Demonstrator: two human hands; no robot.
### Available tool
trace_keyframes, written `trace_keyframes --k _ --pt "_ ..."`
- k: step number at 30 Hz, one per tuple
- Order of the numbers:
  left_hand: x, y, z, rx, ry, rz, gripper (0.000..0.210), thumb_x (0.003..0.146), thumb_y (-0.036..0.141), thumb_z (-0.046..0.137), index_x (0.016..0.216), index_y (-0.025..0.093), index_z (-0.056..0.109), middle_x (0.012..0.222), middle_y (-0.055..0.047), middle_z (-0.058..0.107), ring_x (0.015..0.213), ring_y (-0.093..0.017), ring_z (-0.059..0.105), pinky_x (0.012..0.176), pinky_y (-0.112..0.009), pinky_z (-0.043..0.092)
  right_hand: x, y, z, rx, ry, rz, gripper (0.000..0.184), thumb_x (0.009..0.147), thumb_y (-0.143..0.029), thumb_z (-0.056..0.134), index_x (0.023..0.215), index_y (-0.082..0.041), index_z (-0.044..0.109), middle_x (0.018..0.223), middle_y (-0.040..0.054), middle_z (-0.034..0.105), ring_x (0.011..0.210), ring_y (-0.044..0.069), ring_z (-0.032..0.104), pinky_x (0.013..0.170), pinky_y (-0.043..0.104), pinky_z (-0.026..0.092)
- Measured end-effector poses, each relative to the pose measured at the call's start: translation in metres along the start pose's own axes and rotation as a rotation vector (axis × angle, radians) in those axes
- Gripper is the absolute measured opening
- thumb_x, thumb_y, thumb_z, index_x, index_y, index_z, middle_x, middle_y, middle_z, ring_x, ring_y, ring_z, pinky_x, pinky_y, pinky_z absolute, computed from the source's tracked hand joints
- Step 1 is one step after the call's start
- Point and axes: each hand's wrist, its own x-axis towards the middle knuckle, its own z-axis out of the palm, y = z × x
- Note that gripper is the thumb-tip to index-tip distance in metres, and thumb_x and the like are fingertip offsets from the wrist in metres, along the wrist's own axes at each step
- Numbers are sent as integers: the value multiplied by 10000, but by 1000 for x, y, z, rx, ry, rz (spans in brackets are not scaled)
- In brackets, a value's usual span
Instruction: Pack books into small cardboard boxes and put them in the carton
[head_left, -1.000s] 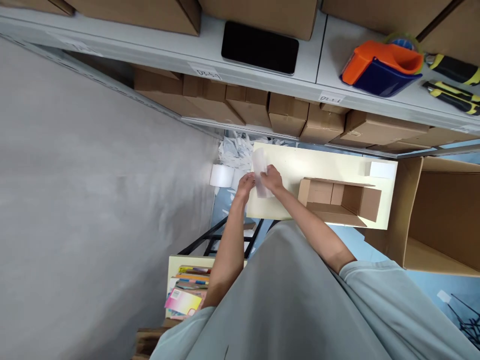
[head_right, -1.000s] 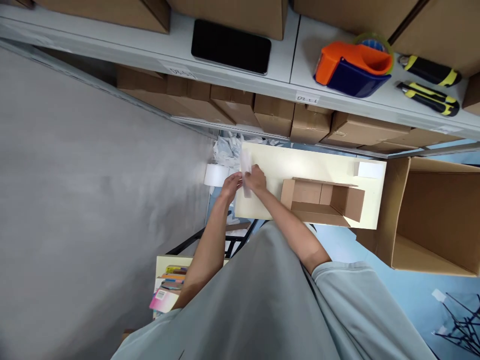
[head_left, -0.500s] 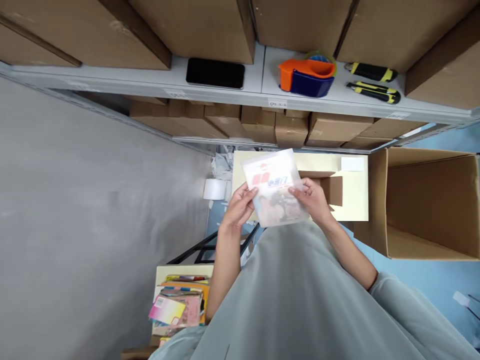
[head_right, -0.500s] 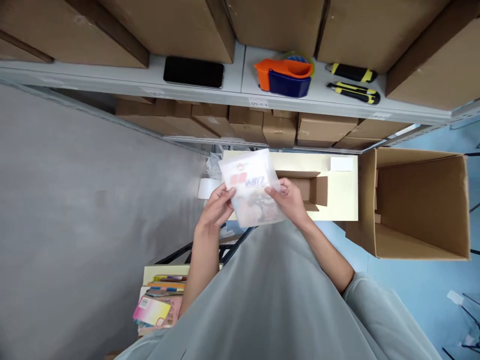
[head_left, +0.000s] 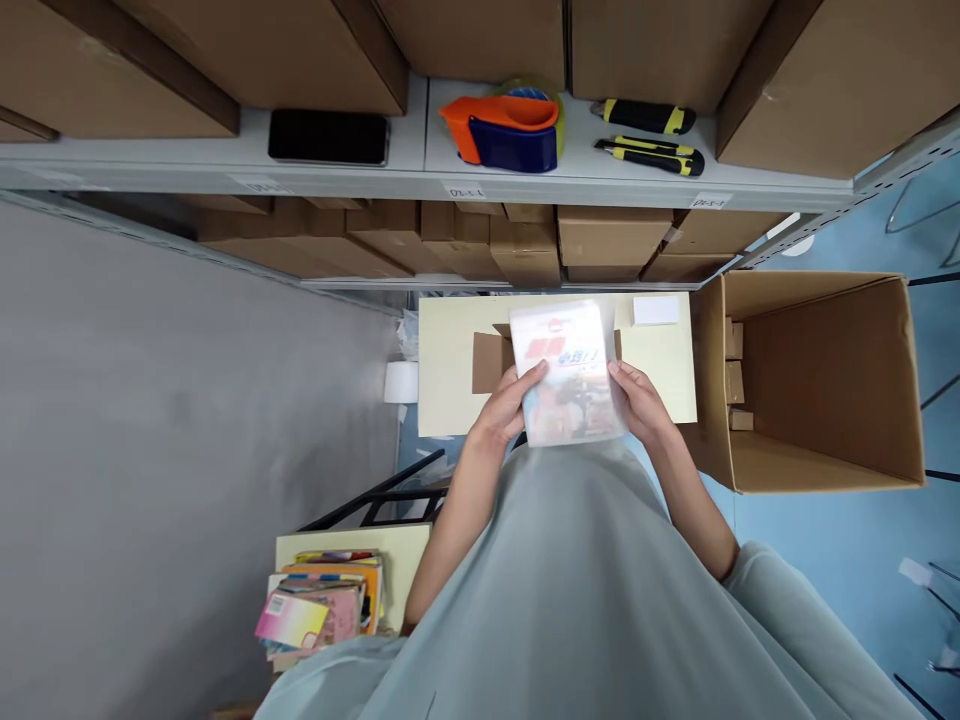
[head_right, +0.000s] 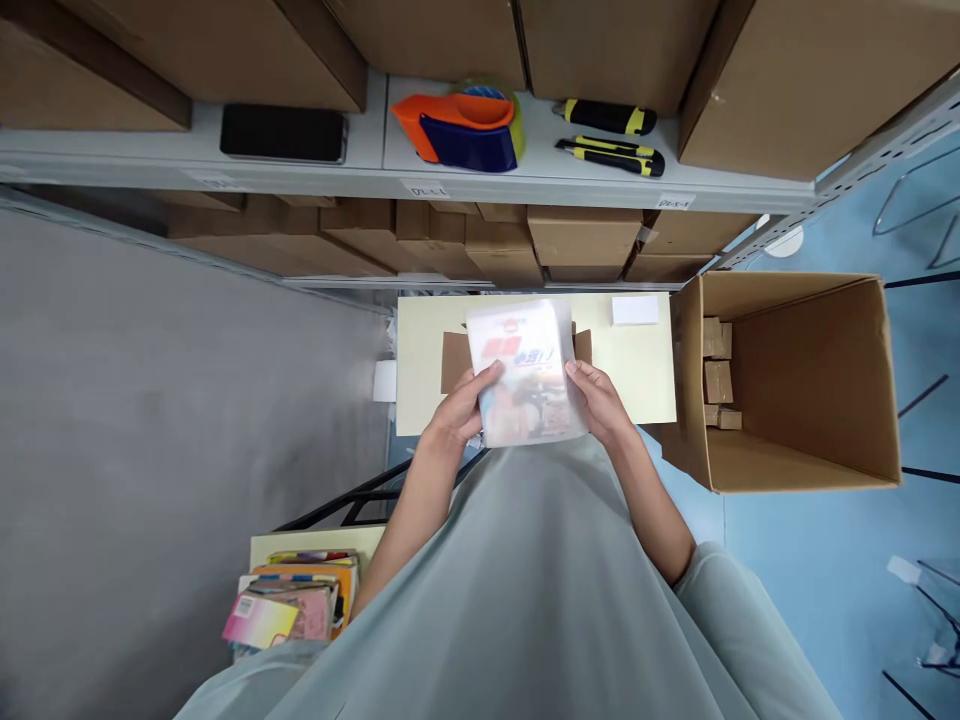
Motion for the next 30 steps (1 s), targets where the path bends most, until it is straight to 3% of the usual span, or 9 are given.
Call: trace_keyframes --k 3,6,9,13,15,19,26,30 --pt "-6 -3 13 27 61 43 746 699 587 977 1261 140 773 1197 -186 826 1164 -417 779 1030 -528 649 10 11 -15 -55 3 -21 562 881 -801 669 952 -245 708 941 77 806 941 273 766 869 423 639" --pt "-10 -7 19 36 152 74 759 667 584 995 1245 142 778 1228 -184 821 1197 -424 765 1031 -531 646 9 6 -27 -173 170 -166 468 894 -668 721 1066 -233 722 1086 90 796 1046 263 753 942 439 627" --pt "-12 -11 20 52 219 101 763 639 560 1017 1234 143 783 1260 -186 814 1232 -426 751 1046 -527 638 -16 -21 -30 -354 352 -422 351 986 -548 674 1162 -250 735 1273 111 761 1185 264 722 1031 466 608" --pt "-12 -14 21 78 270 148 744 615 562 1027 1192 150 801 1294 -179 805 1257 -430 738 1067 -532 624 -55 -59 -18 -582 398 -618 276 1092 -481 561 1119 -301 770 1157 86 770 1095 258 737 938 449 655" --pt "-13 -14 24 78 270 175 737 612 556 1029 1187 152 806 1300 -172 804 1260 -424 738 1086 -535 612 -59 -62 -8 -656 328 -606 273 1089 -487 570 1129 -306 771 1147 79 767 1002 248 751 887 434 674" --pt "-19 -13 29 76 223 206 721 650 556 1012 1212 153 808 1277 -162 812 1232 -410 754 1073 -525 619 -39 -43 7 -726 202 -446 316 1045 -526 632 1187 -275 759 1212 91 759 894 237 766 849 429 685" --pt "-26 -16 22 36 187 194 702 648 550 1013 1201 162 820 1268 -148 817 1222 -404 761 1066 -516 626 -22 -28 20 -759 321 -366 373 958 -481 728 1247 -247 749 1119 83 770 838 232 732 839 437 660" --pt "-25 -17 10 0 202 189 724 626 545 1026 1200 155 818 1271 -149 816 1249 -414 747 1090 -534 617 -20 -32 28 -773 292 -373 342 916 -445 759 1193 -245 776 1136 94 767 882 245 736 841 431 656"
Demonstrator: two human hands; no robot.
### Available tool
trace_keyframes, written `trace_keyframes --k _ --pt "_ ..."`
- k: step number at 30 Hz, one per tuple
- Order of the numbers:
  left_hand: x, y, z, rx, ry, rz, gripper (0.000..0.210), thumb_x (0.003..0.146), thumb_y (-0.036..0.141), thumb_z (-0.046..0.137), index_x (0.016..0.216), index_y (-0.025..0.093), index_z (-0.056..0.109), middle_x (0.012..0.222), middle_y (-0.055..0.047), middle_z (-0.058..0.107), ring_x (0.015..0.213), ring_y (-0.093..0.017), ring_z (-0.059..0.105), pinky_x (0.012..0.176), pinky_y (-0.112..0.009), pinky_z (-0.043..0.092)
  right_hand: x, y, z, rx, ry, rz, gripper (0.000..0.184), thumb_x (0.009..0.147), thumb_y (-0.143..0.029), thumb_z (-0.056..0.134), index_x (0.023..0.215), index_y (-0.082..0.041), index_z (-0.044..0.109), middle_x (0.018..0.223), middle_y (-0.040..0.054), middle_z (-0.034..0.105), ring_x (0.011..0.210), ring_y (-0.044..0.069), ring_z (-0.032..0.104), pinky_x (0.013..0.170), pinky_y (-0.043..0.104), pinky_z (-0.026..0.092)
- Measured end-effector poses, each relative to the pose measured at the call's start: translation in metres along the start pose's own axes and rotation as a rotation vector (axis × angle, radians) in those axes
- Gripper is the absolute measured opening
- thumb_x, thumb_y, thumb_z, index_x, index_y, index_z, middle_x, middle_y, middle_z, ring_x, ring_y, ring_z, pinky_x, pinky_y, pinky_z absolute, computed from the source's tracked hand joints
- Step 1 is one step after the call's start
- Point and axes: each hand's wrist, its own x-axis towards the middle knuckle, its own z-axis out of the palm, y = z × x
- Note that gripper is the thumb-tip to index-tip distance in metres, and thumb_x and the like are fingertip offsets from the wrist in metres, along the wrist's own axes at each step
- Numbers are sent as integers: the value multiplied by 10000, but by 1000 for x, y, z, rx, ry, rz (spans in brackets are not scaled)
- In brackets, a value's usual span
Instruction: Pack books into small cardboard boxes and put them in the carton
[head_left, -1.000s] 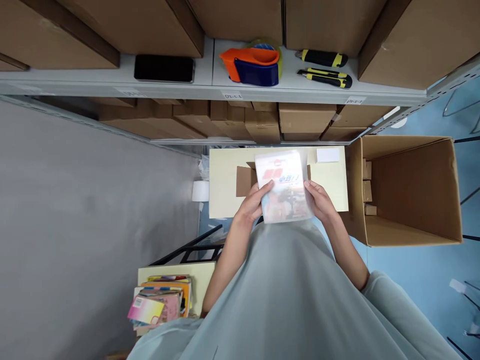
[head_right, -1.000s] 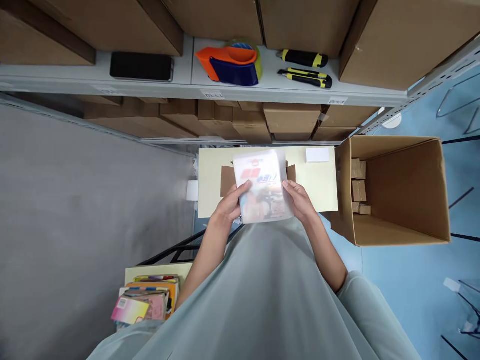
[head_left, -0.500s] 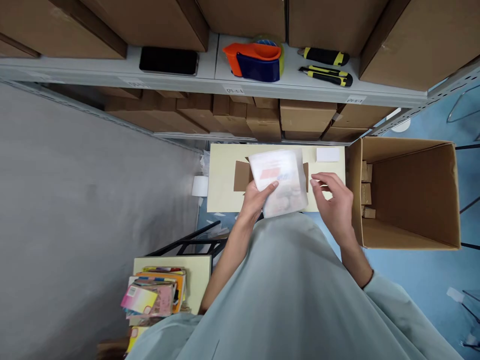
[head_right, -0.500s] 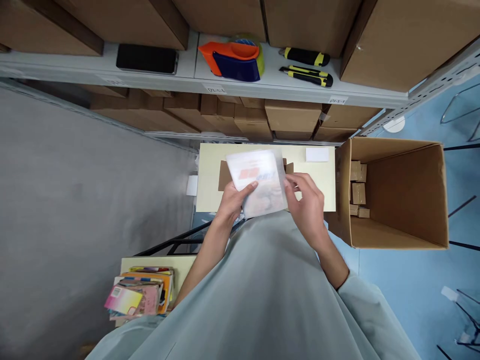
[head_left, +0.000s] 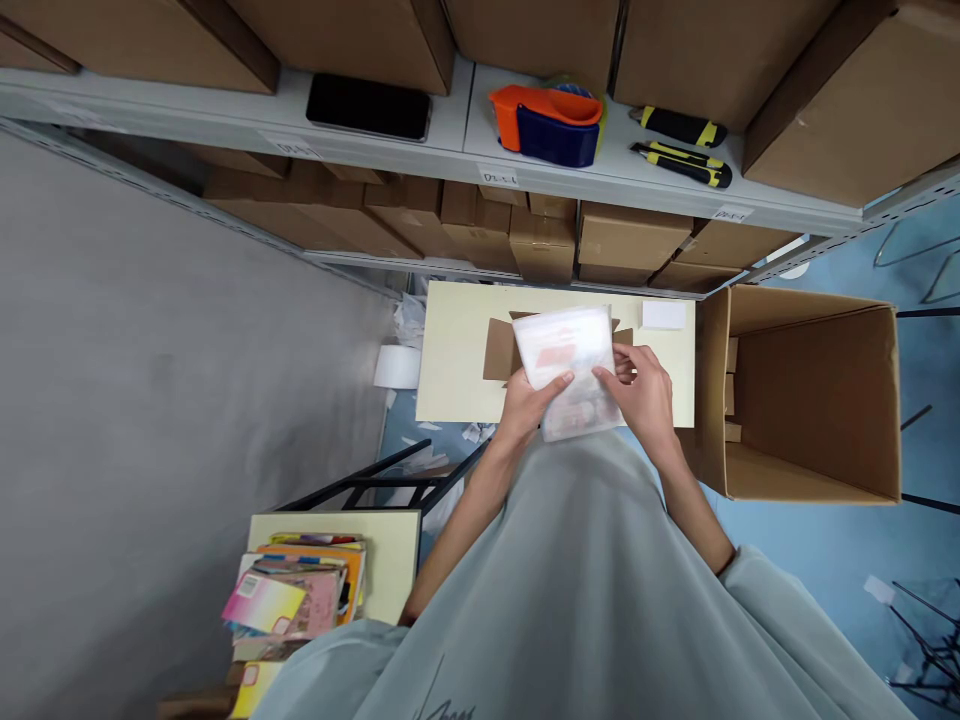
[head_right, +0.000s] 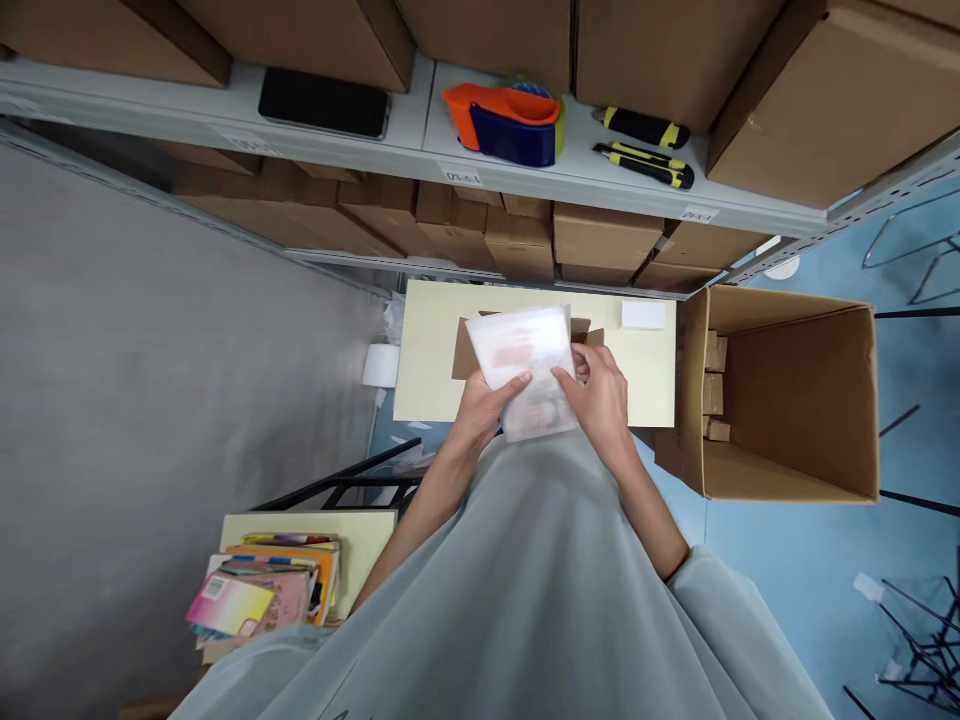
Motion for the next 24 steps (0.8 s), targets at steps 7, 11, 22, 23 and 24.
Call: trace_keyframes --k 7,11,22,23,24 --pt "15 1 -23 16 -27 14 708 675 534 1002 1246 172 792 1326 -141 794 1318 -406 713 1130 -510 595 9 -4 16 192 -124 66 298 914 -419 751 1175 -277 771 1089 48 830 918 246 790 881 429 667" --pt "36 4 -36 61 -84 112 698 729 529 966 1284 176 732 1355 -158 770 1333 -376 704 1154 -495 571 17 -15 12 170 -69 -32 270 955 -455 720 1155 -280 771 1093 41 830 986 257 792 927 427 661" --pt "58 -30 -121 894 -61 512 933 892 420 821 1681 197 376 1701 -215 462 1621 -417 376 1348 -613 293 55 -36 19 -439 -292 -203 309 1041 -228 578 1236 -323 798 1241 60 783 1087 311 740 934 408 560" --pt "57 -37 -125 921 -64 513 946 898 429 815 1689 183 359 1710 -225 442 1634 -420 352 1355 -614 278 58 -31 28 -482 -334 -192 315 1045 -213 571 1228 -321 804 1244 68 782 1085 315 738 930 408 550" --pt "56 -43 -128 940 -64 515 946 906 431 808 1691 171 351 1712 -234 435 1645 -423 332 1360 -614 267 61 -26 38 -524 -371 -181 318 1052 -202 562 1218 -316 808 1245 77 781 1079 317 737 926 407 544"
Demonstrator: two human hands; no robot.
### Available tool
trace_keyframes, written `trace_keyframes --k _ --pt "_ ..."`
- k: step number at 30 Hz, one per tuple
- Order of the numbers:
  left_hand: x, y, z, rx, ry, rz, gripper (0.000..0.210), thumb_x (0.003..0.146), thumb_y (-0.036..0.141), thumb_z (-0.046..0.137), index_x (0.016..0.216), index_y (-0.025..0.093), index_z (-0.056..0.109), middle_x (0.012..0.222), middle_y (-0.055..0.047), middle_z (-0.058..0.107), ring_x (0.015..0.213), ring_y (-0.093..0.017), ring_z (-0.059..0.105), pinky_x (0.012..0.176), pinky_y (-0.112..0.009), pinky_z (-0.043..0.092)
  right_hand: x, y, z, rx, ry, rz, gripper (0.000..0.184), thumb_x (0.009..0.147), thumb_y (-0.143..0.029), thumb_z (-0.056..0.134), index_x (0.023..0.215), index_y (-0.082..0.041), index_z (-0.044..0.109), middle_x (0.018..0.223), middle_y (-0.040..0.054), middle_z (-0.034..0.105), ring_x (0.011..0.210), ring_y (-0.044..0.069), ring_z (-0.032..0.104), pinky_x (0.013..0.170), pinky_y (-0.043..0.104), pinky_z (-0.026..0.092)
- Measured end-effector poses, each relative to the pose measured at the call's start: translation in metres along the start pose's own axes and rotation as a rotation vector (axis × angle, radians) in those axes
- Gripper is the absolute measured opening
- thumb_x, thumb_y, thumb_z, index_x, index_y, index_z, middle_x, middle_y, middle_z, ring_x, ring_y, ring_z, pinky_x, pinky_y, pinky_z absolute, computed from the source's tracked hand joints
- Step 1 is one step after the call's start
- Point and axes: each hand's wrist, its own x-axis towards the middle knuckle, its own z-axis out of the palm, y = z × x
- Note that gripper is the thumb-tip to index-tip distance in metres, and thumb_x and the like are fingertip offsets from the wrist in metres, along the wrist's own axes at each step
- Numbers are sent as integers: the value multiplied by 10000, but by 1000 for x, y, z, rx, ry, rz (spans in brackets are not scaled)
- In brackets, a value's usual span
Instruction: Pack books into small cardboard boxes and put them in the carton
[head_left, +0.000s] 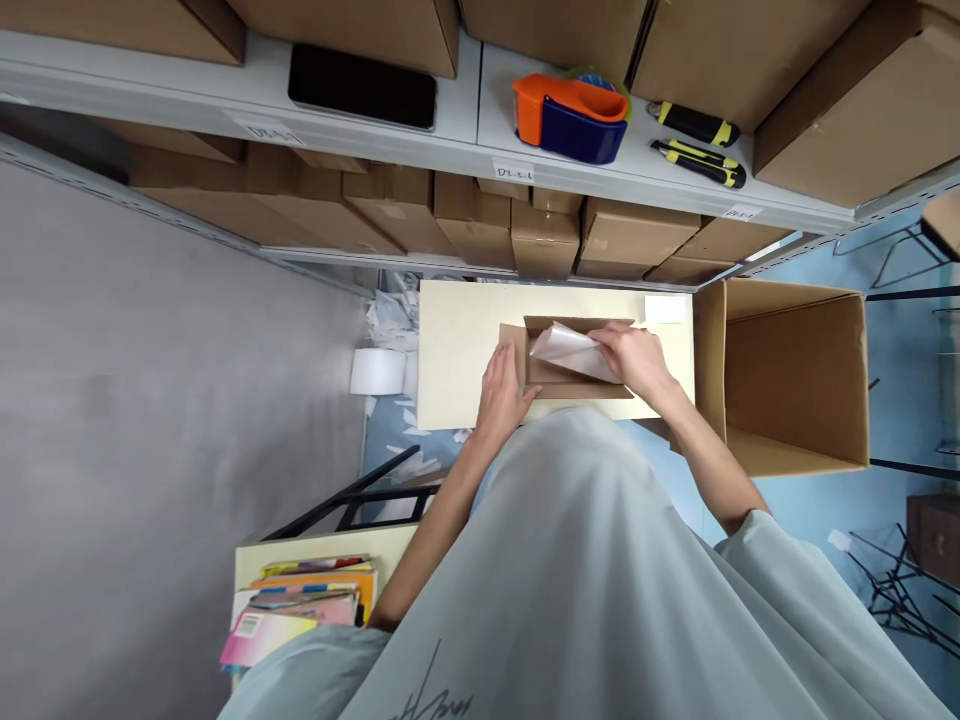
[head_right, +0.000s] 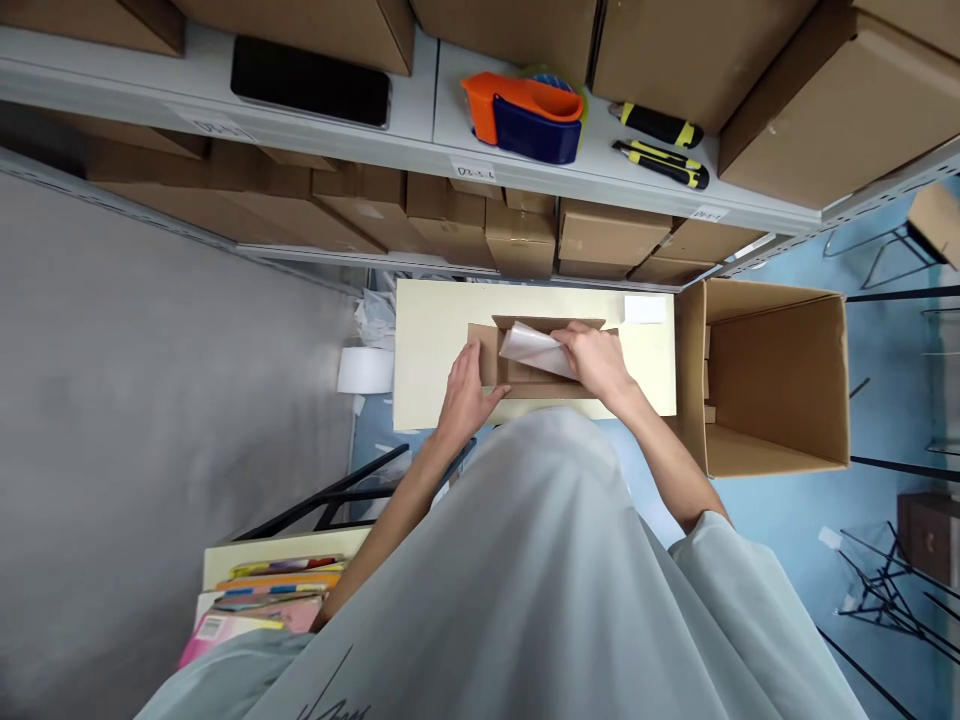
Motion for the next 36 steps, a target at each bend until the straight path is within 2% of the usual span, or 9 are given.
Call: trace_keyframes --k 5,9,13,18,24,29,32,34,36 --pt "-10 -10 11 80 -1 33 949 916 387 794 1699 137 320 1714 -266 408 1676 -437 263 1367 -617 257 31 -4 40 -206 -208 -5 336 1094 -172 512 1223 -263 808 1288 128 775 1111 312 747 949 396 545" --pt "-11 -8 15 151 -13 28 960 928 386 783 1711 157 277 1739 -264 370 1691 -438 224 1355 -652 267 53 -7 69 -358 -349 -25 362 1060 -87 506 1289 -171 774 1348 195 756 1207 295 745 1005 369 560" --pt "-11 -9 17 172 -6 48 945 949 431 764 1711 170 268 1751 -259 351 1691 -435 225 1348 -661 280 66 -2 97 -415 -408 -12 344 1044 -81 535 1302 -97 762 1319 256 760 1268 315 737 1028 375 571" --pt "-12 -5 20 157 29 85 937 969 462 746 1723 183 265 1754 -245 348 1691 -424 230 1354 -645 281 71 5 118 -386 -440 -14 351 1036 -53 532 1278 -105 781 1322 245 767 1278 309 740 1046 383 570" --pt "-15 5 25 133 47 116 945 976 520 736 1738 227 259 1769 -217 334 1689 -414 239 1353 -638 287 78 16 125 -325 -417 23 333 1001 -128 620 1298 -67 756 1320 288 754 1269 317 747 1068 398 572" --pt "-18 11 25 136 33 117 894 1015 527 678 1742 244 242 1781 -214 307 1684 -409 254 1341 -642 310 67 21 123 -257 -397 48 367 989 -64 574 1320 -67 732 1294 280 770 1263 315 752 1071 392 567" --pt "-18 14 22 120 47 109 857 1030 508 657 1736 242 251 1779 -212 307 1676 -392 283 1337 -624 332 40 28 116 -227 -379 52 463 992 -6 507 1426 -60 660 1425 269 717 1321 297 724 1108 388 554" --pt "-17 16 19 97 66 89 838 1027 487 665 1728 248 272 1769 -201 330 1669 -377 306 1342 -605 335 12 39 105 -171 -322 46 510 1018 -21 464 1500 -99 610 1566 226 634 1385 286 684 1141 403 549" --pt "-16 17 15 70 99 52 819 1011 455 690 1711 256 313 1746 -187 374 1656 -363 336 1349 -579 339 -20 54 92 5 -128 42 483 1075 -129 435 1521 -175 616 1622 150 604 1451 289 635 1181 448 545"
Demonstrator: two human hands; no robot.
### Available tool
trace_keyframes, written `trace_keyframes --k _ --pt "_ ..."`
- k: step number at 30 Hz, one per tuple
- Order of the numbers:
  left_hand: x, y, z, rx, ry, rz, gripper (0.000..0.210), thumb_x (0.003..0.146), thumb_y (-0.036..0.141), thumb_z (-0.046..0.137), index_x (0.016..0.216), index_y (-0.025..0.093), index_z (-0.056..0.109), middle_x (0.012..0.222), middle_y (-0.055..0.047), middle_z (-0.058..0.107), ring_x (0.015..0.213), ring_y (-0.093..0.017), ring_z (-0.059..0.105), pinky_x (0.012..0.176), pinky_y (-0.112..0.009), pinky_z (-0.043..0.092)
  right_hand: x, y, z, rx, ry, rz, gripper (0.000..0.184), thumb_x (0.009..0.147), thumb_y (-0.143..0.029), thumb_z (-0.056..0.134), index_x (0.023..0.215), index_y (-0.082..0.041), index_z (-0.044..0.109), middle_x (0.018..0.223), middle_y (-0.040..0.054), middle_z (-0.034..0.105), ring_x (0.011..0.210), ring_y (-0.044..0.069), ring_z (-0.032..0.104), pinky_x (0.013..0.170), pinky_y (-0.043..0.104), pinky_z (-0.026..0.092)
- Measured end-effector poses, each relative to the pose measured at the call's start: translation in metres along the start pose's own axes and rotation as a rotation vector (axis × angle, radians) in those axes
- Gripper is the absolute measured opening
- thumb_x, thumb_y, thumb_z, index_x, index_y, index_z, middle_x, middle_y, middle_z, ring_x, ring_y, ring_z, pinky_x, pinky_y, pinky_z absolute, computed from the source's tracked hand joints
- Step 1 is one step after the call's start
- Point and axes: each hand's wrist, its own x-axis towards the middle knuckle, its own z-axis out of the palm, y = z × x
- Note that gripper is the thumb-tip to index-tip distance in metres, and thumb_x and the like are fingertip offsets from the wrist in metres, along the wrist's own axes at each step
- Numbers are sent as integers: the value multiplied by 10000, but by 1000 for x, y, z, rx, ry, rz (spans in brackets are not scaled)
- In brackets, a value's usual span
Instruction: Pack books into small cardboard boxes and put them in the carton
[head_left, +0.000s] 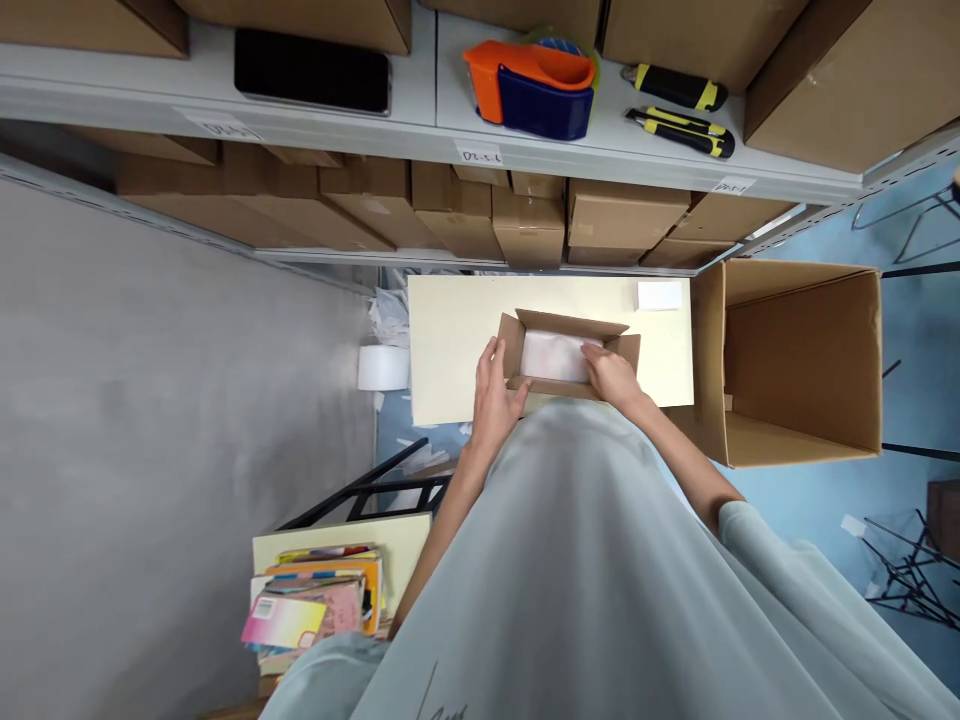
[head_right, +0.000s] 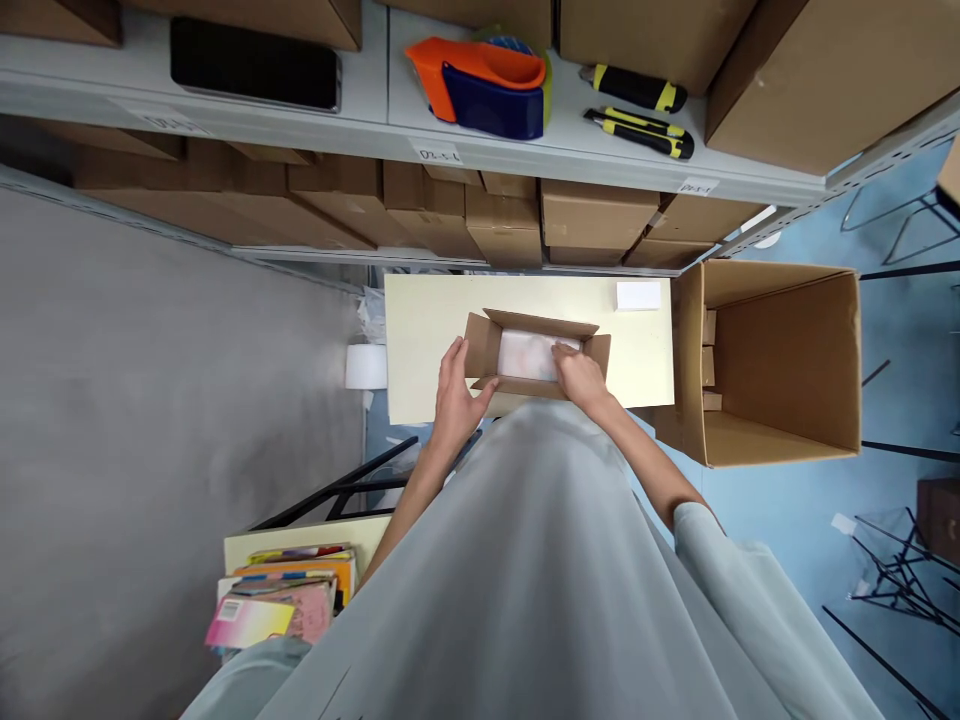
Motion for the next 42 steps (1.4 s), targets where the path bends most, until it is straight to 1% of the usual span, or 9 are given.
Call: trace_keyframes --k 3,5,10,13,16,25,31,36,42 --pt "3 -2 -4 -37 67 -90 798 962 389 741 1666 253 392 1689 -181 456 1570 -341 474 1308 -524 423 -45 26 -10 188 344 91 498 1123 -329 419 1577 -199 576 1624 128 607 1495 299 597 1229 486 511" --pt "6 -4 -5 -62 102 -190 764 934 359 751 1622 235 443 1610 -184 544 1433 -318 610 1215 -492 526 -65 38 -9 255 435 275 561 1104 -462 489 1572 -163 569 1539 179 672 1380 335 687 1144 494 564" --pt "19 -3 -7 -40 58 -469 397 941 391 702 1285 195 668 1134 -113 780 988 -252 779 913 -405 651 -70 44 12 322 253 495 252 1038 -428 620 1084 -208 735 997 112 839 937 266 793 810 318 552" --pt "26 0 -10 48 37 -455 219 948 376 658 1080 209 708 1030 -82 790 896 -238 783 887 -384 638 -61 41 14 229 255 455 282 1065 -338 531 816 -241 621 705 45 717 681 220 677 659 290 395" --pt "30 4 -14 62 50 -441 223 946 391 640 1060 210 705 1038 -77 795 879 -240 792 882 -377 631 -54 43 5 195 335 406 317 1082 -342 474 790 -255 561 640 24 639 595 211 578 624 305 317" --pt "34 15 -6 38 70 -416 185 950 368 658 1033 212 711 1070 -82 807 866 -241 792 881 -388 630 -35 54 -12 121 343 373 327 1095 -349 441 989 -221 723 778 98 766 751 303 738 711 334 469" --pt "30 22 2 20 16 -341 204 979 321 642 1113 208 747 1176 -94 792 883 -230 787 900 -393 639 -37 43 -1 275 304 313 396 1099 -363 499 1406 -207 695 1283 121 810 1087 288 803 954 401 615" --pt "21 24 2 -25 -99 -157 362 1010 433 680 1302 223 723 1318 -112 768 1224 -291 734 1106 -470 582 -47 51 4 366 308 109 452 1049 -460 650 1420 -209 711 1469 127 726 1342 306 702 1169 475 559" --pt "16 10 8 -7 -275 -101 853 893 442 855 1630 249 472 1497 -127 695 1478 -331 580 1240 -534 474 -41 69 10 320 160 -7 667 902 -402 870 1502 -204 655 1522 148 681 1468 339 589 1259 538 470"
